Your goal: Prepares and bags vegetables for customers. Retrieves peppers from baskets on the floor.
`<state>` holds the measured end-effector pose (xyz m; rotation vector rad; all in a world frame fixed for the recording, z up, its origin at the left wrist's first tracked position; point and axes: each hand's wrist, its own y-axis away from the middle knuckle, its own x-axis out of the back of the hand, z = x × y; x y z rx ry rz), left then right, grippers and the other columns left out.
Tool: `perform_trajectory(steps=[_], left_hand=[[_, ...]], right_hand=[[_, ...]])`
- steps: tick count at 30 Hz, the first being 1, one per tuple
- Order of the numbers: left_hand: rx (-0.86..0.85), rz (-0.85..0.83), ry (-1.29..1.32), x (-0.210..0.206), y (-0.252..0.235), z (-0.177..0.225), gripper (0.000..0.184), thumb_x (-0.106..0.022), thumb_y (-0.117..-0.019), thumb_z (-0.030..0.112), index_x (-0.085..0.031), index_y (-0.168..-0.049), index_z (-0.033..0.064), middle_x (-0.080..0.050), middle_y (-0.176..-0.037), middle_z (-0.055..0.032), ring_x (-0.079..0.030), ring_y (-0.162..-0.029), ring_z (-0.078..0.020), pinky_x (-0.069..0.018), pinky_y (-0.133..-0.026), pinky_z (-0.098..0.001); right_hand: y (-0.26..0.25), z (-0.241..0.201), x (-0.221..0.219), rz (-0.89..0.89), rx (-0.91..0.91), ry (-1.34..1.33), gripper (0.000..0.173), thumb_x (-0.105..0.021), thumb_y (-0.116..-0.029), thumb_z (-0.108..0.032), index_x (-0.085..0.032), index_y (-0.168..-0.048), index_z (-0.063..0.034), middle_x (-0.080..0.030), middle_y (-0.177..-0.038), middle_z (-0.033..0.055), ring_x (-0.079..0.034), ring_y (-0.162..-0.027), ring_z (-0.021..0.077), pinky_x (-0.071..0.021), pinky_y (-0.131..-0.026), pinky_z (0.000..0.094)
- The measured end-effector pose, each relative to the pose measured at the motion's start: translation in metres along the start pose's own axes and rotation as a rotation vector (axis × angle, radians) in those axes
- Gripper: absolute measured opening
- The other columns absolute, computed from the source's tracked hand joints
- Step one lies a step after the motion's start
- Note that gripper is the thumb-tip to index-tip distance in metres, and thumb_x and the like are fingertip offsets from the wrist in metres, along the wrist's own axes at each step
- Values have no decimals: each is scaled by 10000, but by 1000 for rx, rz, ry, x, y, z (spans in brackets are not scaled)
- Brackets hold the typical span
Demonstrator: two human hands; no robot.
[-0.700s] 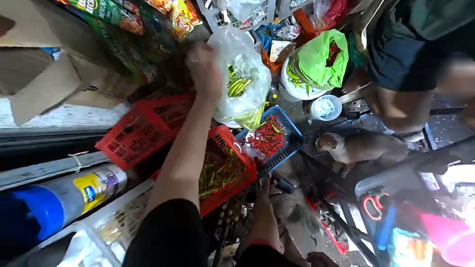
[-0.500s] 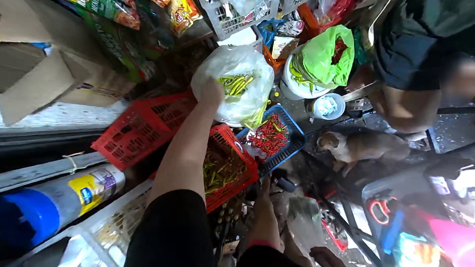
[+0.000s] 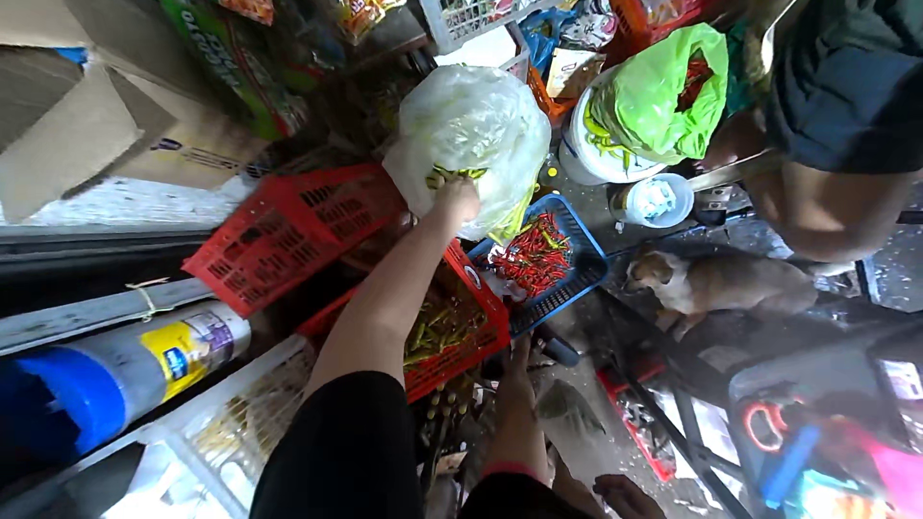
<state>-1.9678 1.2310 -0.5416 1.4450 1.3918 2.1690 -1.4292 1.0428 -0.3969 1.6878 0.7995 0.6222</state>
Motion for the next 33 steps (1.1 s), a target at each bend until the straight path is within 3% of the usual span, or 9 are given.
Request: perform_trajectory(steps=[3, 8, 12, 15, 18, 21, 25, 28, 33], left_hand=[[-19, -40, 37, -25, 14, 19, 637, -667, -959, 231, -441, -1502, -15, -543, -1434, -292, -500, -1357, -459, -276, -1145, -708], [-207, 11, 51, -61, 8, 19, 298, -641, -953, 136, -716, -1225, 39, -475, -1502, -221, -418, -1413, -408, -318, -1166, -609], [-392, -213, 360, -49, 2, 14, 303, -567, -1004, 76, -638, -1274, -43, -602, -1335, -268, -561, -1286, -402, -426, -1090, -596], [-196, -143, 588, -24, 0, -1, 334, -428, -1086, 122, -560, -1367, 0, -619, -1288, -261, -622, -1175, -373, -487, -1013, -562], [28, 96, 384, -9, -9, -16, 348, -518, -1011, 59, -622, -1341, 26, -632, -1326, -265, -597, -1262, -439, -450, -1053, -643], [162, 171, 305, -16, -18, -21, 408, -578, -1018, 182, -599, -1416, 94, -633, -1356, -239, -592, -1276, -447, -443, -1043, -673], [240, 260, 268, -23, -22, -8, 523, -703, -960, 262, -579, -1367, -43, -566, -1405, -298, -529, -1333, -468, -420, -1084, -653], [241, 232, 219, -29, -24, -14, 533, -617, -1020, 348, -579, -1366, -56, -549, -1431, -292, -490, -1381, -443, -378, -1132, -623], [67, -53, 187, -9, -23, -34, 528, -451, -1096, 371, -554, -1378, -63, -574, -1363, -335, -532, -1319, -491, -389, -1070, -691]], right_hand=[[3, 3, 1, 6, -20, 4, 291, -542, -1027, -103, -639, -1239, 71, -709, -1141, 175, -678, -1023, 166, -532, -957, 357], [3, 2, 4, 30, -5, 23, 291, -551, -1026, -115, -648, -1230, 69, -714, -1133, 178, -683, -1026, 183, -535, -965, 381], [-1, 7, 7, 33, -2, 45, 292, -557, -1021, -120, -654, -1229, 61, -713, -1126, 181, -680, -1023, 187, -530, -962, 380], [0, 10, 8, 43, 0, 53, 282, -560, -1014, -109, -660, -1218, 59, -714, -1111, 170, -677, -1007, 178, -529, -954, 377], [0, 10, 7, 40, 1, 54, 282, -559, -1012, -101, -659, -1223, 56, -715, -1107, 167, -675, -1005, 176, -528, -950, 378], [-2, 12, 4, 47, -4, 26, 273, -565, -1008, -99, -663, -1213, 52, -716, -1106, 155, -673, -1004, 159, -529, -949, 361], [-3, 14, 0, 38, -20, -1, 268, -560, -1014, -91, -661, -1218, 51, -717, -1118, 151, -676, -1019, 147, -530, -960, 344], [-2, 17, -3, 31, -27, -17, 265, -557, -1012, -89, -661, -1211, 53, -717, -1103, 148, -675, -997, 142, -533, -939, 343], [-2, 19, -4, 32, -20, -11, 266, -561, -1010, -88, -661, -1214, 49, -716, -1104, 146, -675, -1001, 144, -533, -943, 341]])
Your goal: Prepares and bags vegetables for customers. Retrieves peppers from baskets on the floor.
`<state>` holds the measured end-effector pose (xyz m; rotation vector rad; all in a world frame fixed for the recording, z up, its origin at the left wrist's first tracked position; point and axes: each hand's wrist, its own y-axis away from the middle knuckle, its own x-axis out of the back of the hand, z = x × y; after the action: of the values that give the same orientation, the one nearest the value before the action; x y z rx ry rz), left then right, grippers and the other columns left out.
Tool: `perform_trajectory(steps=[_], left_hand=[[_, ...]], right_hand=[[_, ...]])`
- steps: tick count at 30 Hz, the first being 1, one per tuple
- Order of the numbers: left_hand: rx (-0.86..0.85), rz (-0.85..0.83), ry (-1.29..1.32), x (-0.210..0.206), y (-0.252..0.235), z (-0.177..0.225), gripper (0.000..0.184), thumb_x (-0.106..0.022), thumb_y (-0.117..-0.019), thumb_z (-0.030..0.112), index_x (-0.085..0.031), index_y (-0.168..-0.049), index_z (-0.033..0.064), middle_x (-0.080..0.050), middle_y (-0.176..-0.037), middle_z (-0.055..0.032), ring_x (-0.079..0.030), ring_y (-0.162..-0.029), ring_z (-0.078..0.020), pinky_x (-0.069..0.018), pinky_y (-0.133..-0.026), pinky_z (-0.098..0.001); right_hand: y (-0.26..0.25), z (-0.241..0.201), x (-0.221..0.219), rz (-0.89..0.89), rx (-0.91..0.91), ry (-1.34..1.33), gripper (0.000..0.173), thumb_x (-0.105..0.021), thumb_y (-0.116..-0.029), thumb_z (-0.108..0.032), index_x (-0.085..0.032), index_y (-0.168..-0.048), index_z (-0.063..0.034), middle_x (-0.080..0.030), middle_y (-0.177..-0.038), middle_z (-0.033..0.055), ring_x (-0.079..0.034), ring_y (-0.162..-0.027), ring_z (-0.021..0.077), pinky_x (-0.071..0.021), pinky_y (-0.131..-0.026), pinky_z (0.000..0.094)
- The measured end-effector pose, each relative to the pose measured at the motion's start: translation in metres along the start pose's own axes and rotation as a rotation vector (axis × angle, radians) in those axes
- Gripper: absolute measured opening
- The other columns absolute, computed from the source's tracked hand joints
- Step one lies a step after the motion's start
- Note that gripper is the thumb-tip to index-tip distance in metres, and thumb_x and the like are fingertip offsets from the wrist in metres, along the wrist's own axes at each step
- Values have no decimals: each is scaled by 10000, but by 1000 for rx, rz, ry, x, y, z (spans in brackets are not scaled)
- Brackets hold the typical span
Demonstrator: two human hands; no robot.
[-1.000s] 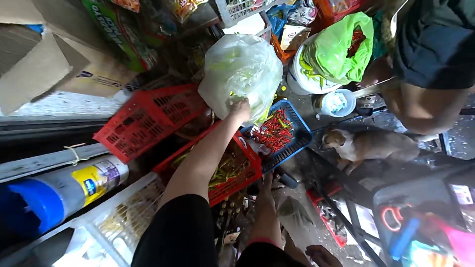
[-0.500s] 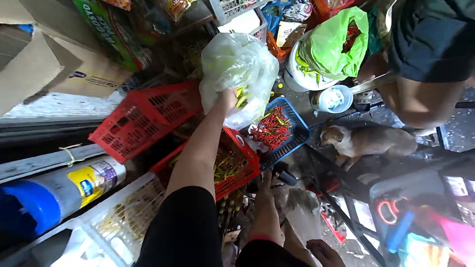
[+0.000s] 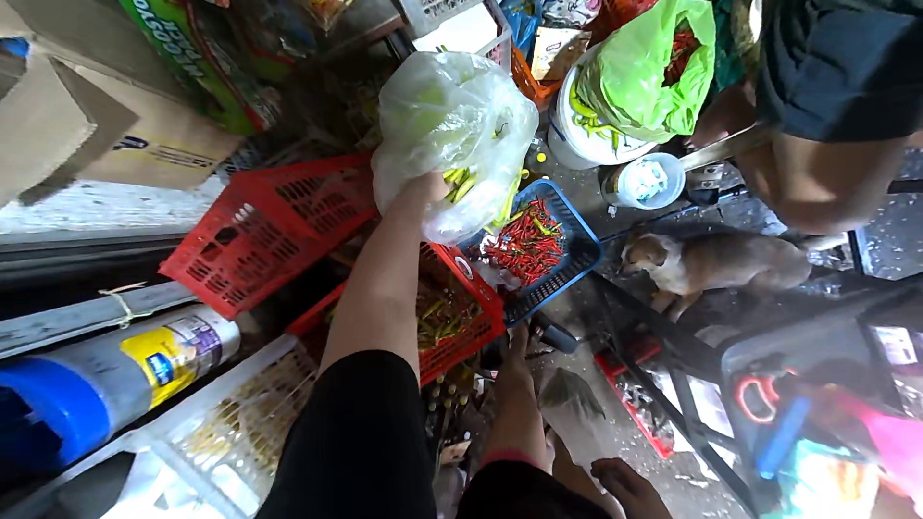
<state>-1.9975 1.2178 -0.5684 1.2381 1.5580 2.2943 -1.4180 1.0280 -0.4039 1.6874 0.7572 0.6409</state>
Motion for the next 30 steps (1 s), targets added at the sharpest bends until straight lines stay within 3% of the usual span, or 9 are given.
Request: perform_trajectory(steps=[3, 6, 12, 15, 18, 21, 25, 28, 30], left_hand=[[-91, -37, 197, 27, 21, -2, 483, -491, -1074, 382, -616, -1355, 9, -614, -1356, -260, -547, -1318, -413, -375, -1102, -658], [-248, -94, 524, 45, 35, -8, 347, -408, -1080, 208, -637, -1288, 51, -678, -1270, -66, -622, -1165, -127, -474, -1030, -350], [-187, -180, 1111, 51, 22, -1, 348, -255, -1051, 201, -592, -1007, 129, -648, -923, 13, -639, -832, -121, -541, -779, -321], [-243, -213, 1103, 52, 19, 3, 441, -220, -1098, 281, -618, -1208, 124, -671, -1147, -15, -657, -1035, -166, -541, -885, -383], [-325, -57, 1077, 48, 11, 3, 354, -433, -1049, 178, -645, -1318, 89, -662, -1341, -41, -624, -1214, -167, -513, -1004, -386], [-341, 123, 1148, 49, 7, 4, 363, -599, -983, 121, -598, -1316, -22, -650, -1329, -114, -625, -1218, -180, -508, -1053, -344], [-390, 151, 1167, 60, 13, 8, 338, -525, -1021, 122, -598, -1319, -19, -673, -1323, -93, -639, -1213, -154, -504, -1051, -309], [-278, 333, 951, 66, 11, 9, 253, -451, -1057, 161, -589, -1203, 8, -653, -1038, -36, -641, -908, -99, -544, -839, -291], [-168, 434, 504, 66, 9, -1, 370, -498, -1062, 228, -586, -1326, -17, -649, -1221, -193, -635, -1124, -280, -502, -985, -483]], right_hand=[[1, 2, 2, 3, 1, 15, 280, -565, -1006, -88, -656, -1227, 58, -715, -1130, 171, -682, -1037, 190, -532, -976, 388], [0, 2, 1, 4, 1, 25, 279, -570, -1011, -105, -663, -1226, 47, -718, -1129, 166, -684, -1036, 189, -532, -973, 390], [-3, -5, 0, 5, 13, 59, 265, -578, -1007, -116, -676, -1208, 25, -722, -1094, 140, -677, -1009, 166, -532, -955, 375], [-4, -6, 2, 7, 6, 63, 269, -575, -1006, -118, -674, -1212, 24, -720, -1095, 138, -676, -1008, 167, -531, -953, 379], [-4, -6, 5, 0, 13, 59, 268, -573, -1004, -110, -673, -1212, 26, -718, -1104, 137, -673, -1017, 163, -530, -955, 369], [-5, -7, 5, 1, 27, 52, 263, -570, -1006, -113, -677, -1200, 28, -719, -1092, 133, -674, -999, 149, -534, -945, 355], [-6, -11, 5, -8, 10, 56, 265, -573, -1006, -118, -678, -1204, 23, -722, -1088, 124, -674, -1000, 142, -532, -945, 350], [-6, -13, 6, -8, 4, 48, 260, -572, -1005, -112, -679, -1200, 24, -719, -1082, 119, -668, -987, 133, -529, -932, 341], [-7, -13, 6, -8, 11, 43, 262, -570, -1001, -109, -678, -1199, 25, -717, -1085, 123, -667, -991, 140, -529, -935, 348]])
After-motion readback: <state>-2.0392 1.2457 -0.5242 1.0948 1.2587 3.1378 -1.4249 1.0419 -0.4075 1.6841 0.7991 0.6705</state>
